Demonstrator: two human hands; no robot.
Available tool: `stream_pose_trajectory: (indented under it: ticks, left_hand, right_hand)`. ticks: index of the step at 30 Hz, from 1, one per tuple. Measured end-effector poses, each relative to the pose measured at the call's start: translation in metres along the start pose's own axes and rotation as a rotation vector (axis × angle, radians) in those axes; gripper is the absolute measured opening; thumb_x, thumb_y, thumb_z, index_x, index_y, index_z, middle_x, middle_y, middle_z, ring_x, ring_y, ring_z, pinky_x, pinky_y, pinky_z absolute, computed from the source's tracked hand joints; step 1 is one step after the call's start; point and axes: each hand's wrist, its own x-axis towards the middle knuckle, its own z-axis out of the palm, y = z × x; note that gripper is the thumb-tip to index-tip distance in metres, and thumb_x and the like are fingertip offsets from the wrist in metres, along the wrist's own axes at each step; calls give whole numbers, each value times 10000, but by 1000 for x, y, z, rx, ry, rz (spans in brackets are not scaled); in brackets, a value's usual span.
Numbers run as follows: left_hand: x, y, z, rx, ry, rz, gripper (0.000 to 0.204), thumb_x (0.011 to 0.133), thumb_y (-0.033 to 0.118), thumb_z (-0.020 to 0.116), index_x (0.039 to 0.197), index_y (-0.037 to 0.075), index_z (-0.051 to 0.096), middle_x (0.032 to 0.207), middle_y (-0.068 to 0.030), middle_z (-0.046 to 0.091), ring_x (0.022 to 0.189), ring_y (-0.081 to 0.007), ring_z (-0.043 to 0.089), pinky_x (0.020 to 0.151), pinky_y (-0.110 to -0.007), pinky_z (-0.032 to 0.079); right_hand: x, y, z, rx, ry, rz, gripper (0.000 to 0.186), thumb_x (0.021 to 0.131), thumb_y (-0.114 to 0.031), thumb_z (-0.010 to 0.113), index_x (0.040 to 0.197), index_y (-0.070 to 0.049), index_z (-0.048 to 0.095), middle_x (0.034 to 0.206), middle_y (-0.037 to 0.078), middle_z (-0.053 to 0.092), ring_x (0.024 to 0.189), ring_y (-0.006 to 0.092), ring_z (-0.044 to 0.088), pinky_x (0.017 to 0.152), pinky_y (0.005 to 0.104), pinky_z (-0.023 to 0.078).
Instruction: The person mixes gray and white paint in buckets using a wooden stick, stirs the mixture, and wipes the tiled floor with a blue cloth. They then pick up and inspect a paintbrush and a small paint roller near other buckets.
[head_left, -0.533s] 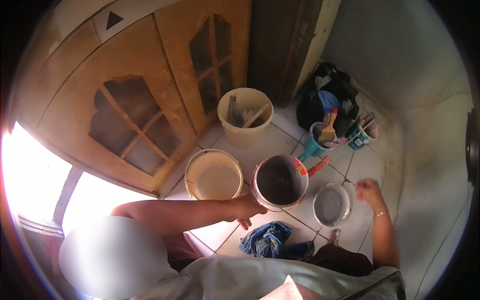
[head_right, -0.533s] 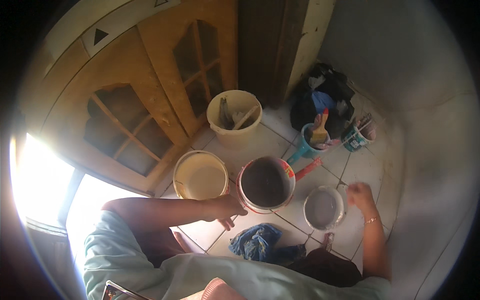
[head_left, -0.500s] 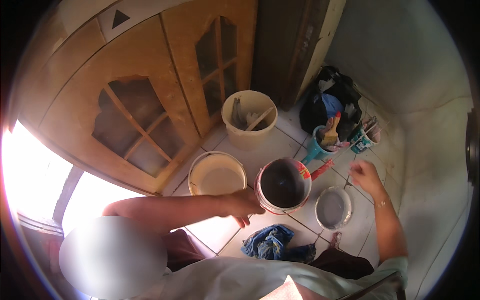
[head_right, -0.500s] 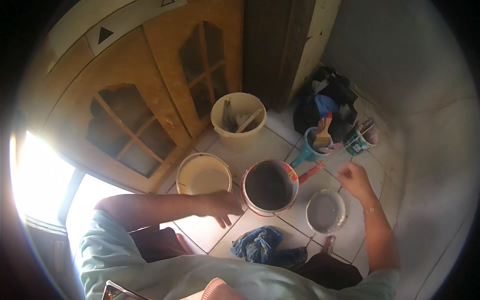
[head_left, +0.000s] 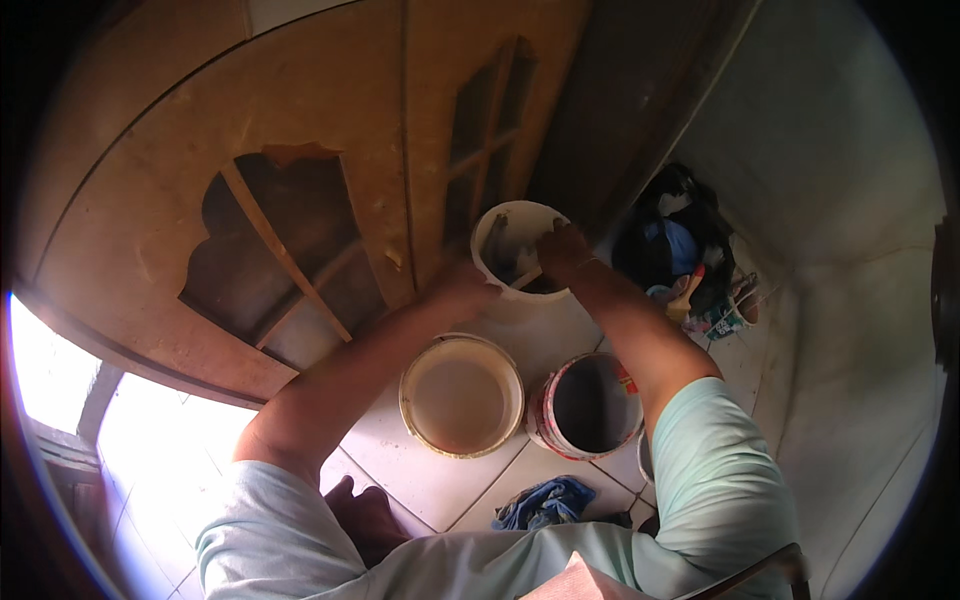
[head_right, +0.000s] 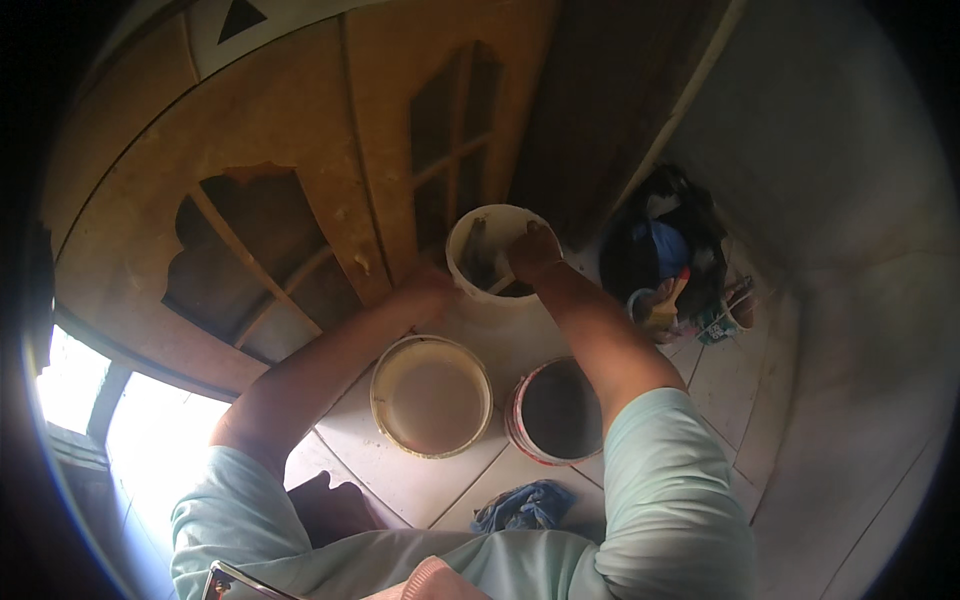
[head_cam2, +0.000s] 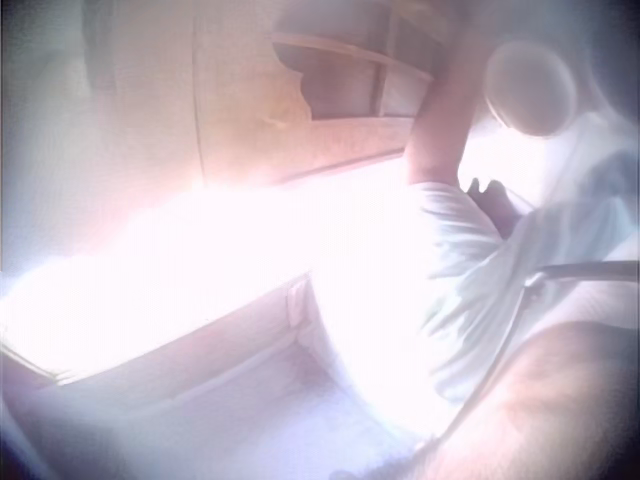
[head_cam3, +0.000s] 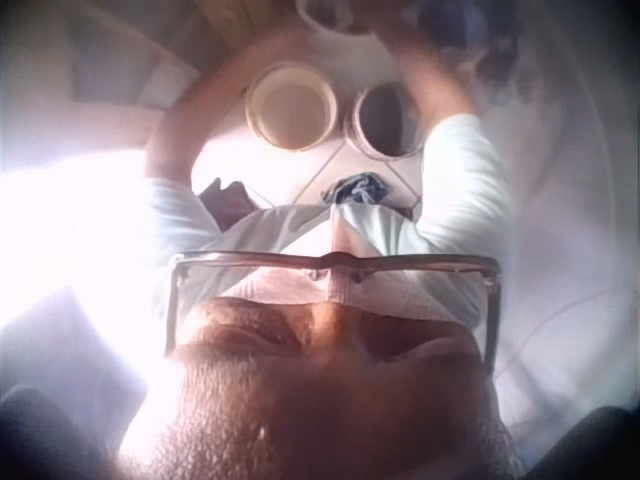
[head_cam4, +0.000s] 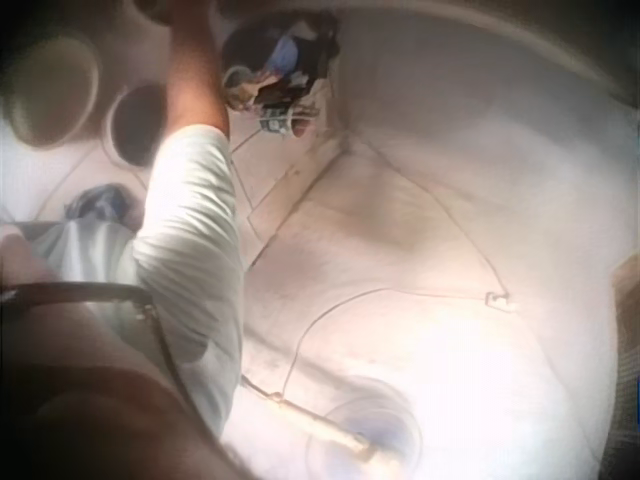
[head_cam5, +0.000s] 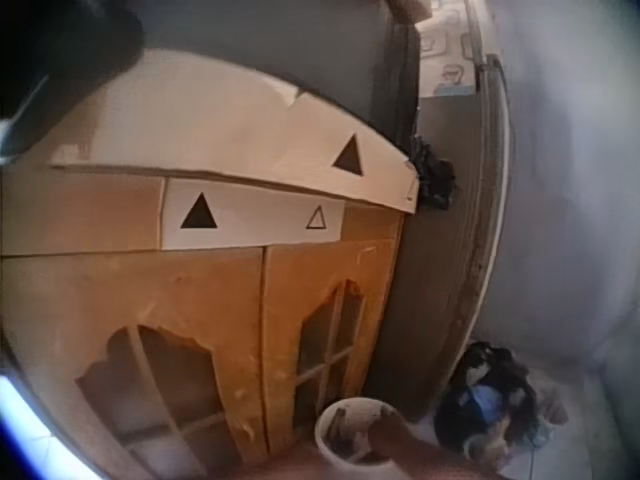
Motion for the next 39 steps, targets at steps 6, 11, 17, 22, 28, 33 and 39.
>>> stream_pose_trajectory:
  ticks: [6, 11, 17, 22, 28, 33, 39]
  left_hand:
    - [17, -33, 11, -72, 13, -46, 494, 751, 290, 663, 1106, -38, 562, 1045, -185, 613, 930, -272, 612, 805, -353, 477]
    - [12, -35, 2, -114, 41, -89, 498, 751, 297, 662, 1101, -45, 570, 1041, -195, 619, 948, -279, 611, 826, -348, 473]
    - [13, -26, -1, -15, 86, -39, 304, 788, 210, 664, 1002, -3, 630, 885, -114, 643, 649, -178, 617, 571, -300, 506]
    - [7, -25, 3, -110, 185, -32, 483, 702, 258, 699, 1056, -57, 604, 948, -243, 641, 895, -298, 641, 801, -359, 499]
    - [-26, -2, 10, 94, 349, 185, 384, 731, 255, 703, 967, -31, 601, 984, -191, 601, 798, -305, 632, 755, -353, 506]
    - [-65, 33, 33, 54, 104, 235, 398, 743, 252, 707, 1011, -18, 589, 1030, -181, 563, 820, -248, 601, 761, -334, 485]
    - [-88, 42, 88, 612, -79, 555, 602, 675, 383, 741, 1087, -7, 540, 1069, -176, 522, 1035, -320, 489, 912, -393, 404]
  right_hand:
    - [19, -4, 44, -179, -60, 99, 233, 810, -263, 559, 974, -169, 696, 964, 40, 663, 1014, 214, 585, 818, 372, 436]
    - [2, -5, -29, -112, -167, 17, 268, 704, -273, 679, 950, -169, 699, 937, 41, 672, 962, 232, 616, 852, 408, 431]
    - [-16, 61, -61, 179, -175, -61, 364, 647, -316, 720, 883, -43, 682, 883, 115, 658, 882, 309, 632, 782, 381, 488]
    - [-81, 110, -104, 477, 53, -145, 320, 717, -302, 676, 862, -17, 678, 879, 143, 645, 776, 297, 625, 673, 358, 493]
    - [-210, 112, -148, 1116, -162, 277, 254, 783, -201, 654, 925, 10, 655, 757, 50, 613, 629, 123, 536, 551, 262, 413]
    - [-295, 83, -147, 1522, -71, 373, 134, 792, -50, 633, 905, 20, 634, 791, 26, 620, 670, 95, 544, 557, 220, 419]
    - [-294, 21, -119, 557, -194, 196, 205, 720, -106, 650, 914, -45, 663, 854, 158, 648, 767, 306, 621, 690, 369, 491]
